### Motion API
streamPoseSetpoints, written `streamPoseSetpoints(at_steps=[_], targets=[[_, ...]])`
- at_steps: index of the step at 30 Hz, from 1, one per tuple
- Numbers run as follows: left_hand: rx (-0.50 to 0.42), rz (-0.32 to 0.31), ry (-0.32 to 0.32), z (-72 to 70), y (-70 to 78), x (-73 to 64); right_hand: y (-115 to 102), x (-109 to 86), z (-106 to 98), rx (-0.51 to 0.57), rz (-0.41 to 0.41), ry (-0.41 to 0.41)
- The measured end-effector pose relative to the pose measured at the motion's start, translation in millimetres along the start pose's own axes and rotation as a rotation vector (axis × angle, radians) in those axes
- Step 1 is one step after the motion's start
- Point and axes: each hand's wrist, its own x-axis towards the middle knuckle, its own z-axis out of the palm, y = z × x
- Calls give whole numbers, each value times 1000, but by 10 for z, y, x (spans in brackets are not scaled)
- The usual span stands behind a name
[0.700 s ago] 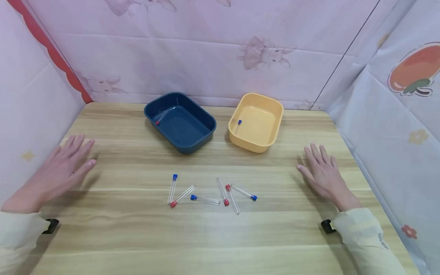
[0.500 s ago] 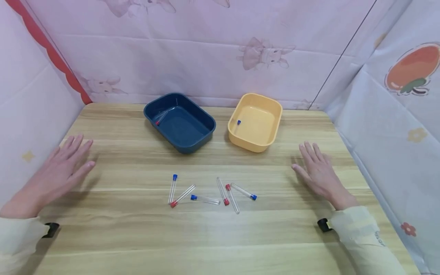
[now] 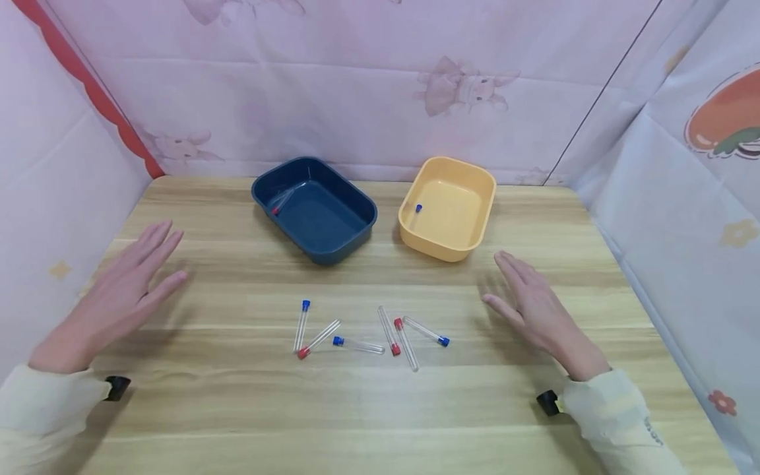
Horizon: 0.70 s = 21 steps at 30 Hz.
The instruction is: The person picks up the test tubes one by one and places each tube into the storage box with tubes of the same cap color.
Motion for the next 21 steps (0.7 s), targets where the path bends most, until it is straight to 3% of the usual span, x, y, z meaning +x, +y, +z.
streamPoseSetpoints(at_steps=[9, 21], targets=[[-98, -17, 32, 24, 165, 163, -243, -4, 39, 26, -27, -10], [-170, -21, 37, 141, 200, 452, -488, -53, 168, 15, -91, -29]])
